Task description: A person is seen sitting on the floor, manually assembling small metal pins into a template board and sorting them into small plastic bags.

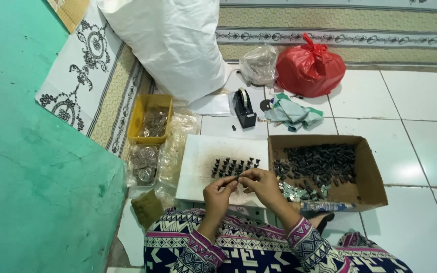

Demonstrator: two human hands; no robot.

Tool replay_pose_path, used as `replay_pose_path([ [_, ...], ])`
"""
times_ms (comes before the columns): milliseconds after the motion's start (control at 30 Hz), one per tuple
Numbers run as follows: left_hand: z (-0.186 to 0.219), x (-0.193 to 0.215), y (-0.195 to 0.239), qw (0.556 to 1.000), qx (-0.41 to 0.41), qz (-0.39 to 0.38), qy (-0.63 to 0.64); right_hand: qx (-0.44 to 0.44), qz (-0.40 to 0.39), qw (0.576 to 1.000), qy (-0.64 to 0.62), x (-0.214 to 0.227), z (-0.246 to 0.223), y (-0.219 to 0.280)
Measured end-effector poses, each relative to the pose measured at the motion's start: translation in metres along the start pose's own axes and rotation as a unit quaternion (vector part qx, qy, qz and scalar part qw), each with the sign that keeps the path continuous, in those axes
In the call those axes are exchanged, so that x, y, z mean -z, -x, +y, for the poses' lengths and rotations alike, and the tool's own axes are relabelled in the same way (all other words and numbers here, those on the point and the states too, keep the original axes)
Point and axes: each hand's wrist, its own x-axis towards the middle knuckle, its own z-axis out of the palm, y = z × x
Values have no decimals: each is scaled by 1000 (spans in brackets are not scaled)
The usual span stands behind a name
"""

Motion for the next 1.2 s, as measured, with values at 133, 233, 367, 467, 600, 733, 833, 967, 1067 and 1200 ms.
replay_pose_path([
  [133, 2, 13, -29, 996, -60, 5, -61, 23, 10, 999, 37, -15, -14, -23],
  [233, -7, 20, -51, 965, -200, 47, -160, 72, 10, 989, 125, -27, -9, -53],
  [367, -31, 26, -83, 966, -197, 65, -153, 173, 41, 930, 320, -41, 7, -90],
  [467, -34, 27, -95, 975, -177, 45, -129, 210, 47, 881, 421, -52, 14, -107],
  [600, -61, 28, -112, 980, -159, 20, -119, 286, 77, 813, 501, -60, 26, -117],
  [733, -55, 26, -109, 981, -147, 12, -124, 295, 83, 787, 536, -63, 38, -123],
  [833, -58, 25, -110, 981, -147, 8, -129, 286, 76, 791, 536, -62, 39, -122],
  [967, -61, 23, -110, 981, -154, 4, -114, 272, 56, 791, 545, -61, 39, -125],
  [1067, -61, 22, -111, 982, -160, 6, -102, 269, 52, 785, 556, -63, 36, -126],
  [1200, -55, 22, -106, 980, -172, 11, -100, 284, 68, 769, 569, -64, 26, -122],
])
